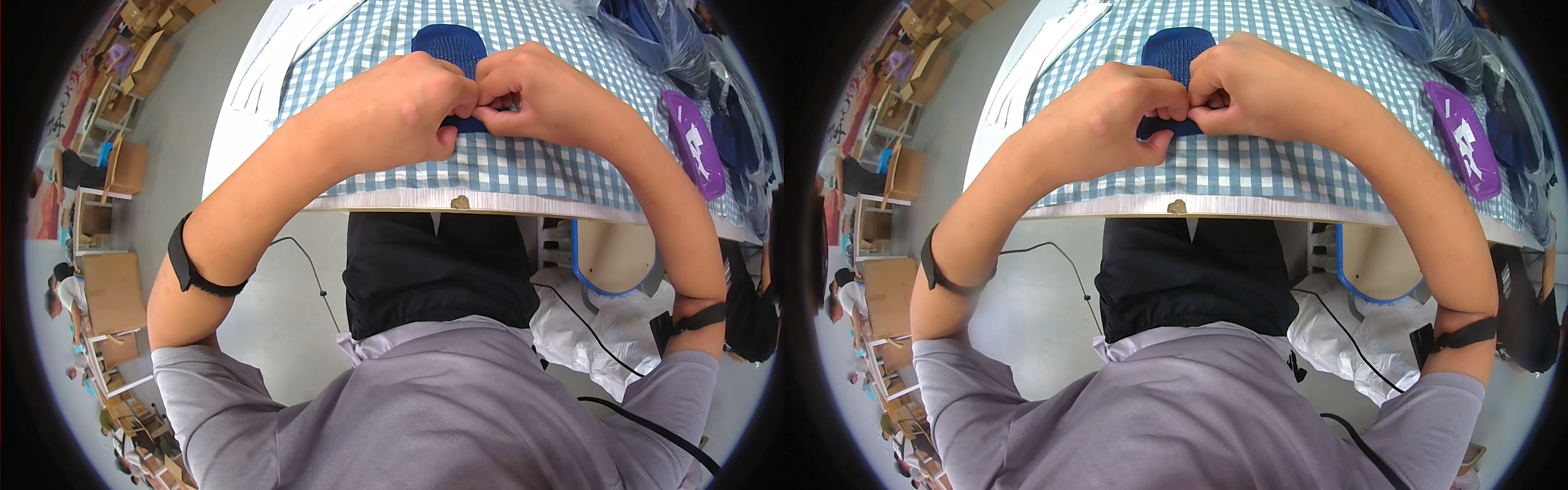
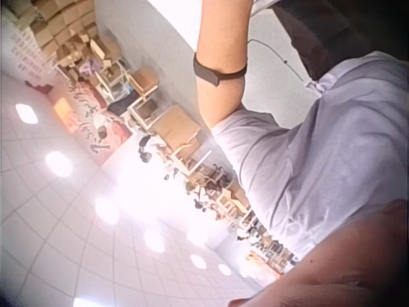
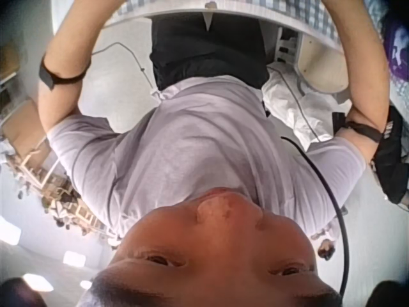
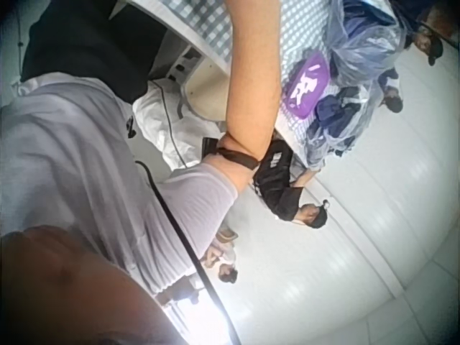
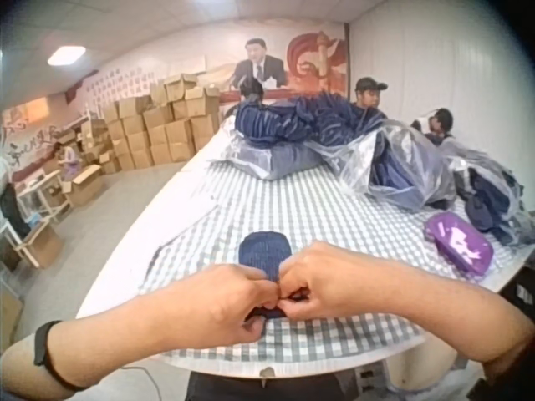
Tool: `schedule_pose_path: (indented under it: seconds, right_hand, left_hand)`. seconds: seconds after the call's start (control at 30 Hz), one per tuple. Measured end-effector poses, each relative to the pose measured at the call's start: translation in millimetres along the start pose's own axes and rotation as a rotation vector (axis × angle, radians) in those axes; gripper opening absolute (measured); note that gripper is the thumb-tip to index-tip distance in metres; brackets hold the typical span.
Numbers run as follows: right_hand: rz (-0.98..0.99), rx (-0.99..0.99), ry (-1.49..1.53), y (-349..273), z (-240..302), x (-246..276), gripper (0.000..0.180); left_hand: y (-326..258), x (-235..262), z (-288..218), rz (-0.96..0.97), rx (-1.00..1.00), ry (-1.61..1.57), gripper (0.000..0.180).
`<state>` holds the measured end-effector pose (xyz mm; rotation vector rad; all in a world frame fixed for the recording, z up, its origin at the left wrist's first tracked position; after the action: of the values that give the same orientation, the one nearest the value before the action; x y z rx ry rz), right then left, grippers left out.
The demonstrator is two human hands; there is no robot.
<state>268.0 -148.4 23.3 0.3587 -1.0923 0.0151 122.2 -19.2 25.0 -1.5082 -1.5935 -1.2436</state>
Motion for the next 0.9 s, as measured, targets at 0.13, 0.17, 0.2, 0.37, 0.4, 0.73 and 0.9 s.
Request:
schedule_pose_path:
  seconds: [0.13,0.17,0.2,0.37,0.4,0.73,0.9]
  right_hand:
    - [-0.079,0.061,-0.126,-11,5,-2,0.012]
    - [-0.116,0.197,-0.227,-13,10,0,0.011]
    - [-0.153,0.333,-0.326,-15,16,0,0.011]
    - [-0.113,0.424,-0.381,-13,26,-11,0.013]
    - [-0.119,0.406,-0.394,-12,25,-12,0.014]
    - [-0.052,0.167,-0.279,4,16,-6,0.015]
    - [-0.081,0.077,-0.101,8,9,-1,0.012]
  left_hand:
    - [5,-2,8,0.056,0.052,-0.062,0.026]
    - [6,-3,10,0.083,0.072,-0.099,0.027]
    - [7,-2,12,0.081,0.075,-0.098,0.027]
    - [16,7,12,0.091,-0.004,-0.121,0.024]
    - [18,10,12,0.091,-0.002,-0.124,0.024]
    - [34,10,34,0.230,0.167,-0.181,0.022]
    - [38,18,29,0.238,0.183,-0.163,0.021]
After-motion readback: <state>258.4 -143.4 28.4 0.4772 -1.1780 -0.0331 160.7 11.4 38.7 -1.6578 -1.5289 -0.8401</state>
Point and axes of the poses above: each hand's wrist, its own y-axis towards the middle knuckle, its own x-axis out of the back of the hand, z = x × y, the point moved 3 cm from there along y, towards the middle knuckle, and after that the axes turned 6 degrees about x, right-handed, at the moved point
